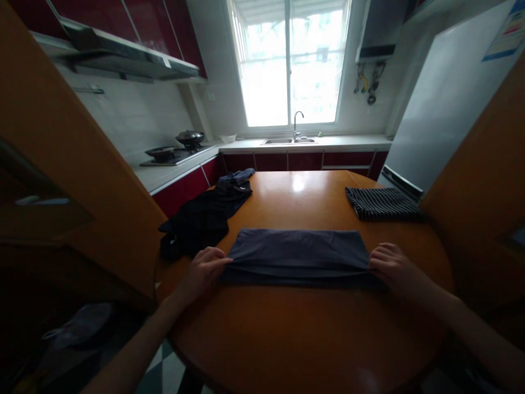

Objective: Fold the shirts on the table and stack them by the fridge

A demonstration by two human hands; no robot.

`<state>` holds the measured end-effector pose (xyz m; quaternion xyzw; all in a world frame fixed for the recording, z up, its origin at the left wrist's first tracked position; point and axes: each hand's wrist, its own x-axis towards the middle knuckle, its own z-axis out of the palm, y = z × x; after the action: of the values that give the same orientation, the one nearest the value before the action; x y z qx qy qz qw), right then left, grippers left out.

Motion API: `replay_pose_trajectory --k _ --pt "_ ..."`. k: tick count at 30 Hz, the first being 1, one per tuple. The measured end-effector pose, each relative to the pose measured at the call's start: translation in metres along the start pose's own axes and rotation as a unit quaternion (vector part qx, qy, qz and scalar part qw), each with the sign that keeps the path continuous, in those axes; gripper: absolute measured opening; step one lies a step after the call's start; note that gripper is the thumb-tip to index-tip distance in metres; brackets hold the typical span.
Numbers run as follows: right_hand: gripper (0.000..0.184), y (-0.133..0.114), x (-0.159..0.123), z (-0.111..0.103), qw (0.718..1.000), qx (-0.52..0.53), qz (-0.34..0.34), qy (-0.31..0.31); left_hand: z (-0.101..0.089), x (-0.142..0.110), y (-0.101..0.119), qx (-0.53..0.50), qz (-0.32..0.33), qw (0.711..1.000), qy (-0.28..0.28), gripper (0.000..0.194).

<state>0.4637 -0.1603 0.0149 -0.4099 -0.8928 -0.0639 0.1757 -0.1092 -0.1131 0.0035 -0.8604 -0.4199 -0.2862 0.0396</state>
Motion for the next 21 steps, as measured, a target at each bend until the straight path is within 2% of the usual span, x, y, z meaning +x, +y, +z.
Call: replay_pose_trajectory --k 6,8,13,21 --pt "0.020 0.005 -0.006 -0.006 0.999 -0.006 0.020 0.032 -0.009 0.002 0.002 -0.045 -0.024 0.998 0.023 0.032" --pt "0.020 0.005 -0.009 -0.004 0.999 -0.008 0.019 0.033 -0.007 -0.002 0.000 -0.055 -0.027 0.998 0.015 0.031" --pt "0.021 0.003 -0.018 0.005 1.000 -0.011 0.003 0.017 0.000 -0.013 -0.004 -0.068 -0.005 0.997 -0.029 0.025" --pt "0.022 0.006 -0.025 0.004 0.999 -0.013 -0.012 0.049 -0.004 -0.016 -0.001 -0.075 0.017 0.997 -0.010 0.026"
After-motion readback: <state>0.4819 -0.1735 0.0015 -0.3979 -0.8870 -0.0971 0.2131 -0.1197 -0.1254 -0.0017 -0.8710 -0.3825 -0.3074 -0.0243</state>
